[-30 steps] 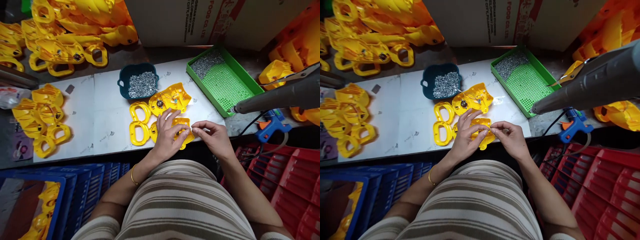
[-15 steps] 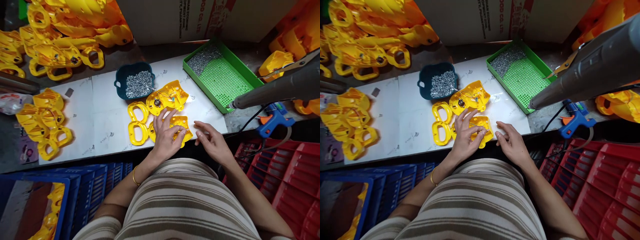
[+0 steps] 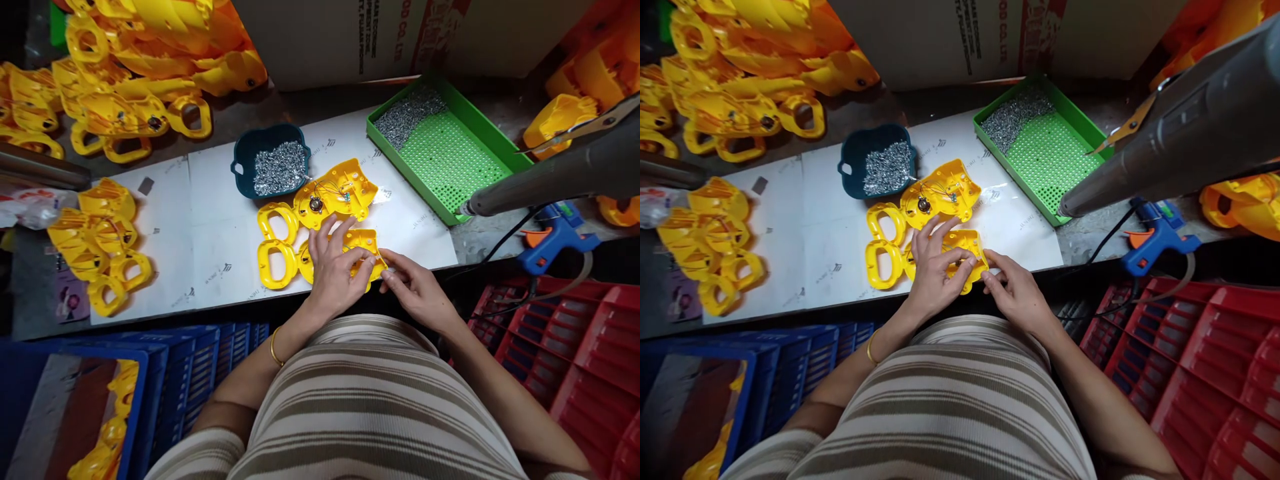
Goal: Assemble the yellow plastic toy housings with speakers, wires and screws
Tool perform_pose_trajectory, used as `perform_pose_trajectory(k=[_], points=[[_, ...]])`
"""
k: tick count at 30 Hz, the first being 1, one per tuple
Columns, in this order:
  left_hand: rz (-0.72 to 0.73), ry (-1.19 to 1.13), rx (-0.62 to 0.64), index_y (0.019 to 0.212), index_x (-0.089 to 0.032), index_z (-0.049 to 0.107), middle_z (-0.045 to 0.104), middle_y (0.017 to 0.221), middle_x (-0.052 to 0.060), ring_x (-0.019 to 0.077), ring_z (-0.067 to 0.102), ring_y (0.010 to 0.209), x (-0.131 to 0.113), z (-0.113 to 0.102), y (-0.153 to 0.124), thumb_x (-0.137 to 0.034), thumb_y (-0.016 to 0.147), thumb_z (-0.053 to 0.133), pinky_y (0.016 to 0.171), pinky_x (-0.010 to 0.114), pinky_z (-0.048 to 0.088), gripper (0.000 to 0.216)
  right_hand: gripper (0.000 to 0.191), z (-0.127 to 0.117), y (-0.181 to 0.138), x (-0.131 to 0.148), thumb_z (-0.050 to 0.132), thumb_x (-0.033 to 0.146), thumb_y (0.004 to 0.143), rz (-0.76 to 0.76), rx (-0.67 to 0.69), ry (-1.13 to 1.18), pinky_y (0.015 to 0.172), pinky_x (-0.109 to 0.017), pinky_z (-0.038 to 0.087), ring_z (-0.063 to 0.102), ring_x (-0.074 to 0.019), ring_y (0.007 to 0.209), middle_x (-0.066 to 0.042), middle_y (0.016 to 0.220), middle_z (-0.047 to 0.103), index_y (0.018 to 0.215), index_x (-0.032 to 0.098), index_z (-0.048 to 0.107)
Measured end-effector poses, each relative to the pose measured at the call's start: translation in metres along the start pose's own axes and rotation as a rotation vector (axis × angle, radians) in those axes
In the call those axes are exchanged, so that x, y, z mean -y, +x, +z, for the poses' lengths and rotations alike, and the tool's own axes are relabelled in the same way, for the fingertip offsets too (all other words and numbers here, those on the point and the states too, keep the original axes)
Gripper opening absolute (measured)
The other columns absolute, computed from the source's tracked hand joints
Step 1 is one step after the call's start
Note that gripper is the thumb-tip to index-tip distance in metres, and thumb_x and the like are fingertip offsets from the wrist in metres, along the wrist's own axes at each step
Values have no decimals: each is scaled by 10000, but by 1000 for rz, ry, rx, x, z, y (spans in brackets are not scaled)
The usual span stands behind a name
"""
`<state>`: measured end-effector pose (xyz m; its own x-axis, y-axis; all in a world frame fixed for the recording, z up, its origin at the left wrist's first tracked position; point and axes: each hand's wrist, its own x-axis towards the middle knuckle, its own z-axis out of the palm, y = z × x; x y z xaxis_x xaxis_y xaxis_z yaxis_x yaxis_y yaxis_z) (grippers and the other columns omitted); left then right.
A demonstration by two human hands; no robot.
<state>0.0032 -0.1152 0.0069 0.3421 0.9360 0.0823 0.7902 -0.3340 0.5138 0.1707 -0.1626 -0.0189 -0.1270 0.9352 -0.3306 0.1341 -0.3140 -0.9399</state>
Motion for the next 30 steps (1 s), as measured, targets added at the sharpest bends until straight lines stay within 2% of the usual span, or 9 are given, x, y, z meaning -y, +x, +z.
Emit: perform_pose_trajectory(k=[4,6,10,13,17,19,22,27,30], points=[[5,4,-6,768,-248,738,513,1419,34,314,290,1399,0,0,-2,-306,847,650,1151,625,116,131,652,1,8,4,538,551,872,93,36,113,406,-206,456,624,-146,651,-29,760,613,1363,127,466],[16,-14,-16,782,-253,742,521,1408,34,306,293,1398,1,0,-4,-309,855,641,1159,617,111,137,683,2,12,6,523,580,868,116,52,133,359,-189,430,596,-130,591,-11,723,587,1374,128,452],[18,-34,-4,795,-259,743,529,1398,27,301,304,1387,3,-1,-7,-295,852,640,1166,613,104,123,558,5,17,11,497,573,886,102,109,108,356,-168,442,587,-102,577,-11,793,577,1267,166,532],[17,-34,2,785,-257,740,543,1380,31,297,348,1354,1,-4,-9,-278,842,646,1168,617,88,112,518,7,16,10,478,556,903,99,117,102,376,-178,473,587,-88,597,-33,939,583,1263,183,497],[29,-36,1,780,-258,735,569,1337,35,266,463,1234,0,-8,-10,-272,852,635,1171,607,90,124,466,12,14,5,501,536,902,88,110,169,365,-181,441,470,-17,467,-45,1082,578,1231,208,478],[32,-33,1,785,-264,739,582,1316,31,262,477,1202,1,-9,-10,-281,858,631,1164,603,119,131,465,15,13,3,536,543,880,82,88,227,352,-171,404,438,-16,462,-34,1028,582,1194,203,489],[44,-25,14,801,-281,754,586,1307,25,263,478,1187,4,-12,-12,-298,863,633,1147,597,151,137,505,19,14,2,586,569,835,77,75,282,369,-169,421,486,-54,538,-20,939,569,1168,201,497],[111,-14,111,862,-311,777,594,1325,31,279,489,1160,16,-27,-10,-333,873,633,1046,561,318,146,509,16,15,9,601,544,834,117,163,301,411,-179,486,565,-91,644,-37,962,560,1186,192,496],[170,-54,158,899,-276,768,631,1290,44,262,540,1117,22,-42,-3,-317,890,603,987,494,413,171,520,11,16,19,604,551,828,148,215,306,422,-189,510,595,-111,665,-35,917,581,1184,187,498]])
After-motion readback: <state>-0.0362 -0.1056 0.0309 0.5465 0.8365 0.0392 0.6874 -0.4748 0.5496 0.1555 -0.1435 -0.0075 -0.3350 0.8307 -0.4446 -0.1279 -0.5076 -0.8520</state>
